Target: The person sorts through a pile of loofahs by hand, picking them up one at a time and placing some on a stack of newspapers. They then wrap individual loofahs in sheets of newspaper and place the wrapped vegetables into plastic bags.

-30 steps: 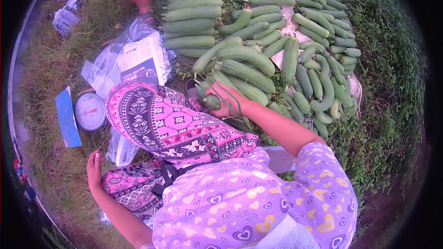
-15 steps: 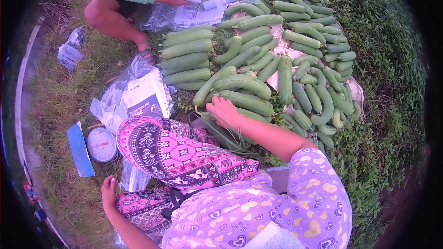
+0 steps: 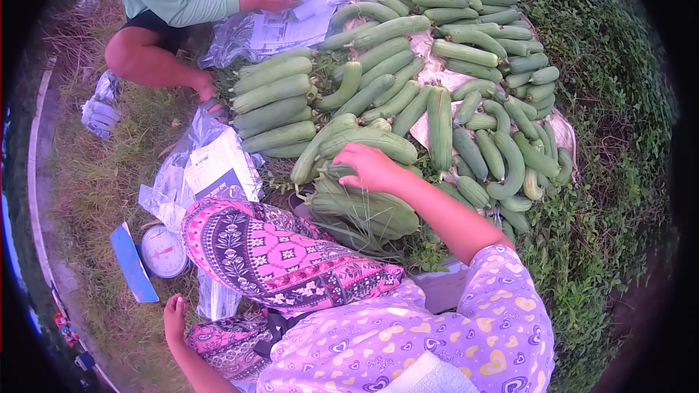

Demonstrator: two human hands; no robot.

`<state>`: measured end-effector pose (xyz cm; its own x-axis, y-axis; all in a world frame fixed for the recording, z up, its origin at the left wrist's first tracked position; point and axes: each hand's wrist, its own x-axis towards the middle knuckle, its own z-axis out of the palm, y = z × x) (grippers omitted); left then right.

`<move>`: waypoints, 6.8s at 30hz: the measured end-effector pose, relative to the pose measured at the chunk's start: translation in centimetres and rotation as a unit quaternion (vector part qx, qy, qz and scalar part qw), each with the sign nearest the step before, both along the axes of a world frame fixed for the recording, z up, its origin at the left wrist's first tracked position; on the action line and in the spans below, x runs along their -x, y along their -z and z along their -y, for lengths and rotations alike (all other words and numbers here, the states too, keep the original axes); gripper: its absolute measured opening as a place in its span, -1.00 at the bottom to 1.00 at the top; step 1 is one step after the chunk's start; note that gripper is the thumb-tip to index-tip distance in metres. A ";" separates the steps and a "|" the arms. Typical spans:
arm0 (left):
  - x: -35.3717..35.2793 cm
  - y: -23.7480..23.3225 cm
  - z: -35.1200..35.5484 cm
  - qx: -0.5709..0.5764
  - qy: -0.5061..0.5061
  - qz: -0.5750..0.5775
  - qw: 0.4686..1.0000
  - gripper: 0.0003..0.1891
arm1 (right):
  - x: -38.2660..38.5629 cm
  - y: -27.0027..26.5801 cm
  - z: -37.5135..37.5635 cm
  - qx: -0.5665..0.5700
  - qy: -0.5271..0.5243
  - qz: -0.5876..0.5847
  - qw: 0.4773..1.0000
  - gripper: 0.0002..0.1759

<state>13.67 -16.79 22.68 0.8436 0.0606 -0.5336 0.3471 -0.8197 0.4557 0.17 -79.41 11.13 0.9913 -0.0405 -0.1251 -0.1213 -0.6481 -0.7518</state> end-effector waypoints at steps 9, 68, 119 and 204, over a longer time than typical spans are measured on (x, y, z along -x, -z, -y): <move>-1.1 -0.8 5.0 -0.012 0.038 -0.005 0.999 -0.59 | 1.0 0.9 6.6 0.028 0.100 0.009 0.995 -0.60; 7.5 -1.7 -13.4 -0.097 -0.108 -0.083 0.986 -0.53 | -0.7 0.8 28.1 0.312 0.268 -0.107 0.905 -0.43; 4.6 -0.6 -11.0 -0.026 -0.199 -0.099 0.975 -0.50 | -23.7 12.7 24.9 0.391 0.159 -0.056 0.905 -0.38; -6.5 1.1 -0.2 0.030 0.103 -0.091 0.990 -0.47 | 32.4 10.3 13.9 0.017 0.799 -0.022 0.601 -0.19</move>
<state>20.20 -16.55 21.59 0.7245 -0.1399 -0.6749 0.2559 -0.8547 0.4518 -32.28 -93.35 0.88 -0.3204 -0.9394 -0.1221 -0.6283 0.3072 -0.7147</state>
